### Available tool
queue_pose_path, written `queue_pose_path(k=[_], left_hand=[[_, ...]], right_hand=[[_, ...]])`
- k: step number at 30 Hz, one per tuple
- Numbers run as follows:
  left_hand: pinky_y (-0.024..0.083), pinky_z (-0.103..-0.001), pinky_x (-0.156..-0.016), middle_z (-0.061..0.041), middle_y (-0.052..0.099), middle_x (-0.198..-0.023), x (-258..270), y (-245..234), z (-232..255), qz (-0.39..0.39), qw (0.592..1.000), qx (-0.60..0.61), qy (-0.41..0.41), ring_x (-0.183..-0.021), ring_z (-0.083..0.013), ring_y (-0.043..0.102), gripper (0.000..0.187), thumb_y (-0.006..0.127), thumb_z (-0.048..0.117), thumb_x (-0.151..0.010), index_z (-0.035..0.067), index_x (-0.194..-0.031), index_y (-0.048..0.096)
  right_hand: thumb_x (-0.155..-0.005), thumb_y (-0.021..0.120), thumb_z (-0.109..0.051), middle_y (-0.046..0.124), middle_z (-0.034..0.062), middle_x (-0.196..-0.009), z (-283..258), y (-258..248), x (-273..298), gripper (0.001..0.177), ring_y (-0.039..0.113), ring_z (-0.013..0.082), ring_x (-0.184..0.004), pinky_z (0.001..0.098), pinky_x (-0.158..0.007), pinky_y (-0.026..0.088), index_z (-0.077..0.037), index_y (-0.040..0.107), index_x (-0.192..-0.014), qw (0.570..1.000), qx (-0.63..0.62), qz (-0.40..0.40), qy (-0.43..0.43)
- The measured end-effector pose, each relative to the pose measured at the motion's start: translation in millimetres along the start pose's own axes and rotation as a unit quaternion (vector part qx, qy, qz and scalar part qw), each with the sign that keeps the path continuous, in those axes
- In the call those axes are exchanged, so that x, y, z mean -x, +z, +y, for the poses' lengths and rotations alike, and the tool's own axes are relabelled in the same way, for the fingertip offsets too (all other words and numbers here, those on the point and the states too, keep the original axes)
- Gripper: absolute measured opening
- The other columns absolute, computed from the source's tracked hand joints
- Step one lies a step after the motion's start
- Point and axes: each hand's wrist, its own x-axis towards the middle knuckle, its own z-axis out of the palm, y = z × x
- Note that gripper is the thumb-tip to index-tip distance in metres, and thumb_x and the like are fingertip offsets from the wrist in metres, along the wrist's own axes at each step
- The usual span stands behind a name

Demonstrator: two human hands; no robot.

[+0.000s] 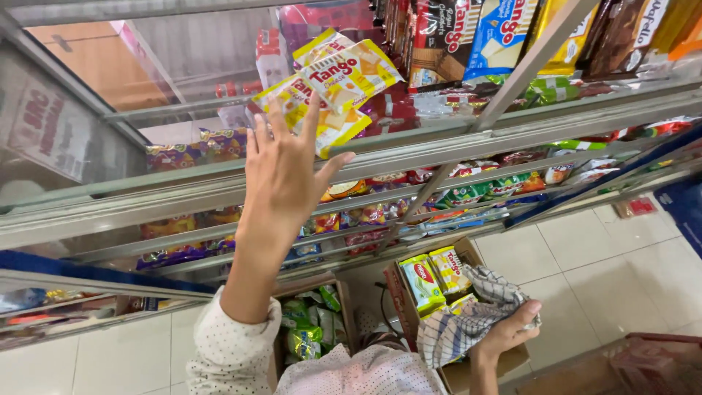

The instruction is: Restocking and organizing snack packets from a box into a glass display case.

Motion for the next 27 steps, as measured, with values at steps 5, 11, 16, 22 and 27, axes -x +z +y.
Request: queue_pose_path(k=[5, 11, 16, 22, 27], left_hand=[[0.052, -0.05, -0.091, -0.032, 0.053, -0.141, -3.7, 35.8, -19.9, -0.009, 1.0, 0.013, -0.019, -0.109, -0.0434, 0.064, 0.066, 0.079, 0.035, -0.087, 0.007, -0.143, 0.057], [0.056, -0.047, -0.086, -0.032, 0.056, -0.139, -17.8, 57.9, -28.8, 0.032, 0.999, 0.003, -0.002, -0.105, -0.0402, 0.068, 0.06, 0.081, 0.025, -0.085, 0.003, -0.138, 0.062], [0.058, -0.045, -0.083, -0.033, 0.055, -0.139, -40.6, 75.1, -39.5, 0.046, 0.999, -0.005, 0.012, -0.109, -0.0402, 0.068, 0.057, 0.081, 0.028, -0.087, 0.006, -0.137, 0.064], [0.059, -0.044, -0.076, -0.031, 0.054, -0.143, -23.7, 36.4, -27.7, 0.066, 0.998, 0.018, 0.009, -0.104, -0.0368, 0.069, 0.065, 0.079, 0.028, -0.087, 0.005, -0.144, 0.057], [0.059, -0.039, -0.089, -0.009, 0.066, -0.134, 66.2, -23.1, -0.6, 0.154, 0.982, 0.108, 0.016, -0.115, -0.0278, 0.07, 0.044, 0.076, 0.021, -0.098, 0.01, -0.138, 0.062]], right_hand=[[-0.113, 0.056, -0.052, 0.06, 0.0149, -0.107, 2.4, 15.8, 0.0, 0.062, 0.06, 0.0166, -0.093, 0.033, -0.082, 0.056, 0.009, 0.047, -0.115, 0.999, 0.006, 0.015, 0.029], [-0.114, 0.056, -0.05, 0.06, 0.0132, -0.101, 8.2, 5.3, -1.5, 0.058, 0.057, 0.0158, -0.088, 0.0323, -0.079, 0.053, 0.008, 0.051, -0.103, 1.0, 0.0, -0.012, 0.003], [-0.114, 0.055, -0.049, 0.057, 0.0135, -0.104, 9.5, -10.6, 0.5, 0.056, 0.058, 0.0161, -0.089, 0.0329, -0.078, 0.055, 0.006, 0.045, -0.107, 1.0, -0.004, -0.002, 0.017], [-0.116, 0.053, -0.049, 0.056, 0.0146, -0.116, -11.5, -6.4, 8.5, 0.058, 0.058, 0.0153, -0.102, 0.0324, -0.091, 0.054, 0.008, 0.043, -0.118, 1.0, 0.012, 0.021, 0.018], [-0.111, 0.046, -0.058, 0.061, 0.0162, -0.112, -50.7, 33.0, 27.5, 0.07, 0.059, 0.0206, -0.099, 0.0351, -0.088, 0.052, 0.012, 0.053, -0.117, 0.999, -0.006, -0.05, 0.02]])
